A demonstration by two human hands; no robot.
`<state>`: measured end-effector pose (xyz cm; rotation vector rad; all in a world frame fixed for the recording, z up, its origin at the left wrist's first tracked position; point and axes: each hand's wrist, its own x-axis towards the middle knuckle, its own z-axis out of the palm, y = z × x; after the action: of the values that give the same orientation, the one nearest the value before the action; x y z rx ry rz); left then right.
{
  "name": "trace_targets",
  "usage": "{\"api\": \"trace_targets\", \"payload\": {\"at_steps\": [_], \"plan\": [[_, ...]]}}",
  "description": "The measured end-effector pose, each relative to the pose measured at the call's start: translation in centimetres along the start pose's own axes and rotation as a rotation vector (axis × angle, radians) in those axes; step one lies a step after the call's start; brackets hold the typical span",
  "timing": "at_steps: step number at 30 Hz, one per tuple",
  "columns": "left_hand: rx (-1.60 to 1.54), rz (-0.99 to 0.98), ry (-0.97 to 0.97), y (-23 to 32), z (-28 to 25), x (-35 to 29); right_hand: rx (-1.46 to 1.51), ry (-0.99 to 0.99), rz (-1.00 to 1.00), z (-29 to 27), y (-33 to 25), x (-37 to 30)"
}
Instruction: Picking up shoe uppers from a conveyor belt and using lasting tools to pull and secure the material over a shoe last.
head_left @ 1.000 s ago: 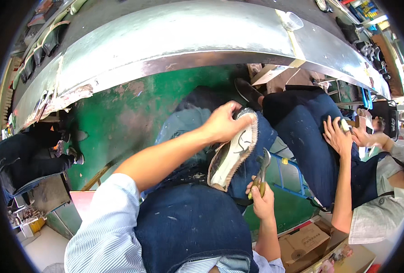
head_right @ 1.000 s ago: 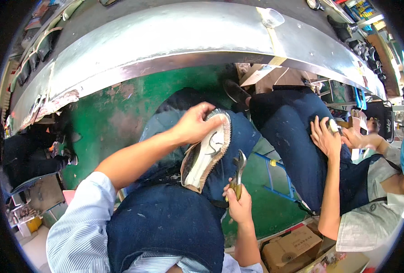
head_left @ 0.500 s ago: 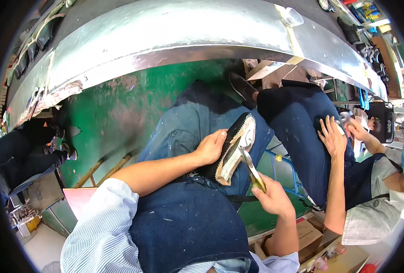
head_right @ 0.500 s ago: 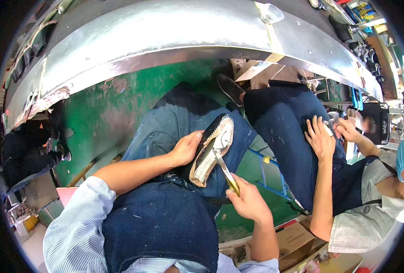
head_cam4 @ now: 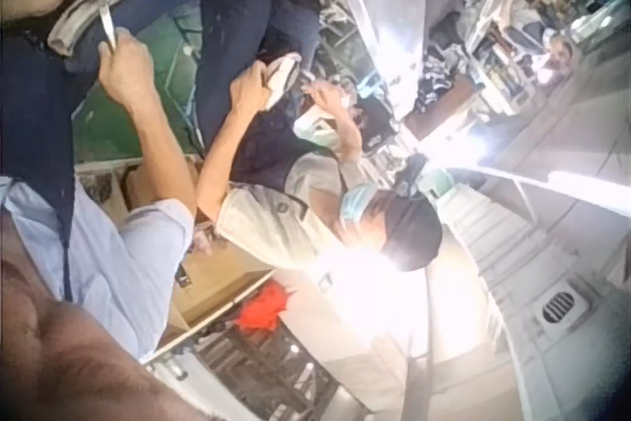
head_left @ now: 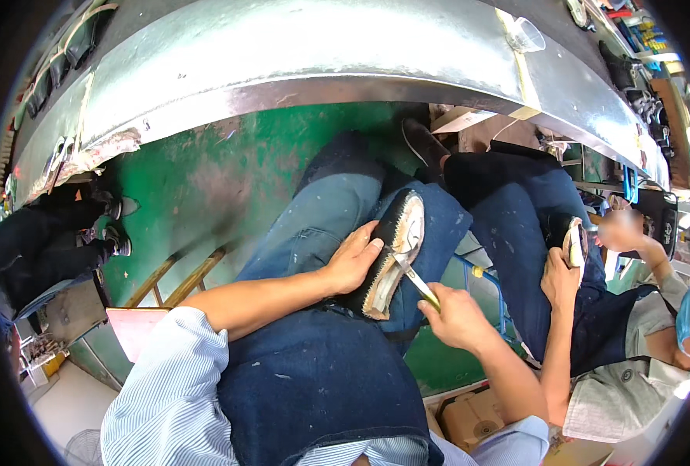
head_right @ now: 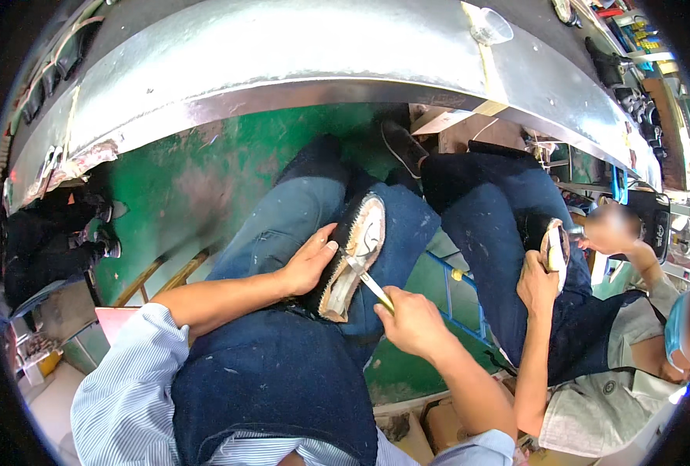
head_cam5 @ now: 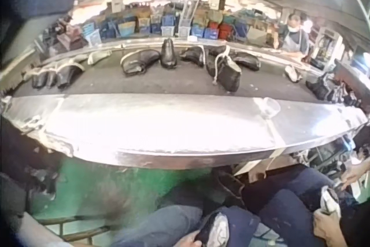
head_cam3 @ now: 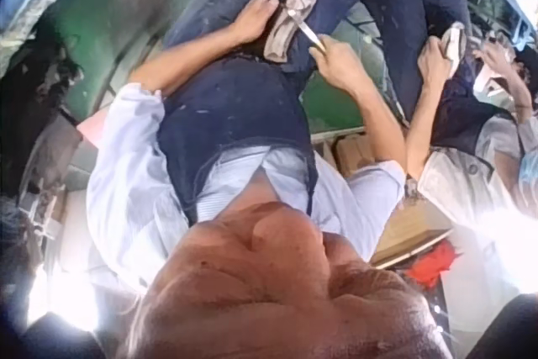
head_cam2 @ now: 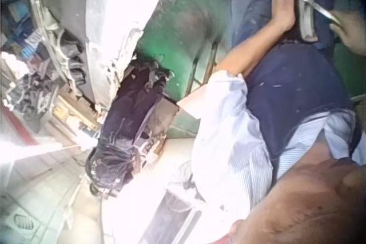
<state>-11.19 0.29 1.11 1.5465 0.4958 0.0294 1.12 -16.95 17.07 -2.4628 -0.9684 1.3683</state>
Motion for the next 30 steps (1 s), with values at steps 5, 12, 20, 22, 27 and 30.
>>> {"api": "trace_targets", "payload": {"at_steps": [5,12,20,22,27,30], "plan": [[-0.55,-0.128,-0.232,2.7,-1.9,1.2,0.386,0.2,-0.054,5.4,1.3,1.2],[-0.147,-0.001,-0.233,4.0,-1.7,2.6,0.806,-0.153,0.151,3.2,1.8,0.4],[0.368,-0.049,0.023,5.4,0.2,0.6,0.092,0.042,-0.073,-2.7,1.0,2.2],[0.396,0.017,0.08,5.2,0.5,0.5,0.22,0.039,-0.078,-1.8,1.6,3.2],[0.51,0.068,0.013,6.2,-0.1,0.7,0.774,0.205,-0.049,5.7,1.9,5.0],[0.586,0.057,-0.04,6.8,-0.3,0.8,1.011,0.116,-0.055,6.6,3.0,5.4]]}}
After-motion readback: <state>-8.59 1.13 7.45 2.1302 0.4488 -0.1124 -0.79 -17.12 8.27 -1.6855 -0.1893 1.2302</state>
